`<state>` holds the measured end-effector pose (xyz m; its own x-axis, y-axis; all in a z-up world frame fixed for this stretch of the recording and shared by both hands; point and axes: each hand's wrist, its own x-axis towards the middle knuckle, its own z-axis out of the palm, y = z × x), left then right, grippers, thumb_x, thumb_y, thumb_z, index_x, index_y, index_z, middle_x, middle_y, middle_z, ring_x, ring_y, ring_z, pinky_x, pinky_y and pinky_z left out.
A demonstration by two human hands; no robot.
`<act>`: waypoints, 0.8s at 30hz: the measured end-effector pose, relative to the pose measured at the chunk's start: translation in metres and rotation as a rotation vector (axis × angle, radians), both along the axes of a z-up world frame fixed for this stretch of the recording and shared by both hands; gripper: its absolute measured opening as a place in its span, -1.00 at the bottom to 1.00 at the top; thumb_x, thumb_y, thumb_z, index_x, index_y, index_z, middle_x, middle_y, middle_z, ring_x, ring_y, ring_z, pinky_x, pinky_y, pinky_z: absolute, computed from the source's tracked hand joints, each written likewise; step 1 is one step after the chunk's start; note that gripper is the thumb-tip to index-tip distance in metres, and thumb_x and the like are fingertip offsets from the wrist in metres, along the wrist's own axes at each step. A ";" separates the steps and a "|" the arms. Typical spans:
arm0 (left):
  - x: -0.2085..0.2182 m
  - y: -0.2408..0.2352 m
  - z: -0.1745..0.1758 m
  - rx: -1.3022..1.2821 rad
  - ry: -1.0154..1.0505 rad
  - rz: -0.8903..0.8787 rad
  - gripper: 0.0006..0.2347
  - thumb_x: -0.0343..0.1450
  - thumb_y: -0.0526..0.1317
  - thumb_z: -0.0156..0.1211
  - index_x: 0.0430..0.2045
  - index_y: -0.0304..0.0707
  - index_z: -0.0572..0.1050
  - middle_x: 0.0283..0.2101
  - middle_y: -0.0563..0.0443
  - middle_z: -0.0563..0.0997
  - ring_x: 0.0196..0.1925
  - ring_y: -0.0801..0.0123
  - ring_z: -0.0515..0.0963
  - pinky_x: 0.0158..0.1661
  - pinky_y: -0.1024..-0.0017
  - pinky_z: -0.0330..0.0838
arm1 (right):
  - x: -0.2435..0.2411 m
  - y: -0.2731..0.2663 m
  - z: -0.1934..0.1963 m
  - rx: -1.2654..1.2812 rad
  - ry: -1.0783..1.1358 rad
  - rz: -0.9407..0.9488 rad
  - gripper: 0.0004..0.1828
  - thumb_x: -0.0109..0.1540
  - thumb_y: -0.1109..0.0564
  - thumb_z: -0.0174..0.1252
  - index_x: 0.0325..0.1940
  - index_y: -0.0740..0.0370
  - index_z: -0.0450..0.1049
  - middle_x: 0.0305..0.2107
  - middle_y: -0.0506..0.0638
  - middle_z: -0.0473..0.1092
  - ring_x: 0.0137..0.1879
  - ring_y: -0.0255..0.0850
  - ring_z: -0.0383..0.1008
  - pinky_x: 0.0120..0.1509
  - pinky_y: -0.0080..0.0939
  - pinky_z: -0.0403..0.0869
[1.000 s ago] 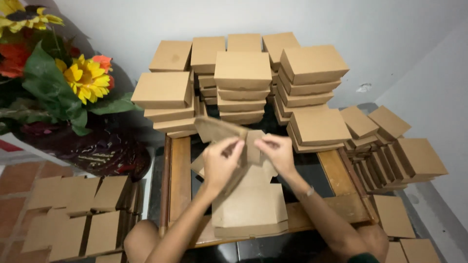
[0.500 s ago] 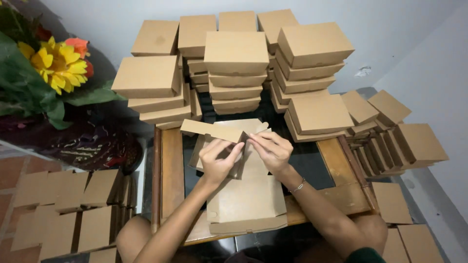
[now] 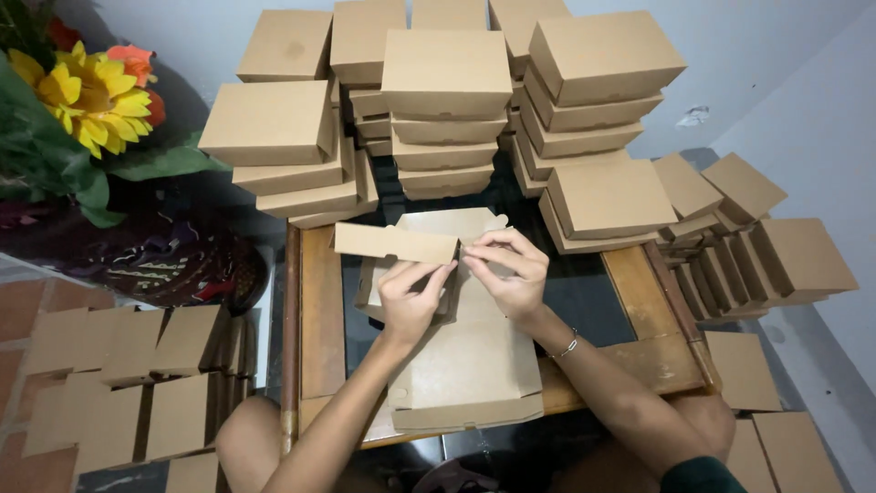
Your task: Folding flat cardboard cutouts into boxes and stacking them.
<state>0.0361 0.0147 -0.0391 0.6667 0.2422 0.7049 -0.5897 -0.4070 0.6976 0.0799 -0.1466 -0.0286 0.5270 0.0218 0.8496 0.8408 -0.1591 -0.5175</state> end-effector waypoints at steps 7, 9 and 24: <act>-0.004 0.003 0.019 -0.065 0.017 -0.040 -0.87 0.24 -0.44 0.48 -0.50 -0.13 0.72 -0.52 -0.07 0.70 -0.42 0.03 0.70 -0.38 0.29 0.53 | -0.002 0.000 0.005 0.008 0.135 0.084 -0.84 0.10 0.35 0.43 -0.28 0.18 0.71 -0.33 0.10 0.56 -0.35 -0.17 0.58 -0.30 -0.23 0.59; -0.006 0.002 0.023 -0.025 0.008 -0.027 -0.87 0.24 -0.44 0.47 -0.51 -0.13 0.72 -0.53 -0.09 0.69 -0.43 0.00 0.69 -0.40 0.27 0.54 | -0.003 -0.001 0.004 0.009 0.172 0.111 -0.85 0.12 0.34 0.42 -0.27 0.18 0.70 -0.30 0.10 0.54 -0.33 -0.19 0.58 -0.29 -0.23 0.60; -0.004 0.008 0.015 0.038 0.036 -0.047 -0.86 0.22 -0.45 0.47 -0.52 -0.13 0.73 -0.55 -0.05 0.70 -0.47 0.00 0.69 -0.41 0.27 0.56 | -0.003 -0.001 0.003 -0.004 0.134 0.116 -0.88 0.13 0.32 0.42 -0.30 0.18 0.70 -0.30 0.11 0.51 -0.31 -0.14 0.58 -0.27 -0.19 0.60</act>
<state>0.0324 0.0231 -0.0241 0.7020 0.1833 0.6882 -0.5833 -0.4063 0.7033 0.0771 -0.1481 -0.0260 0.6295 0.0923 0.7715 0.7770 -0.0677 -0.6259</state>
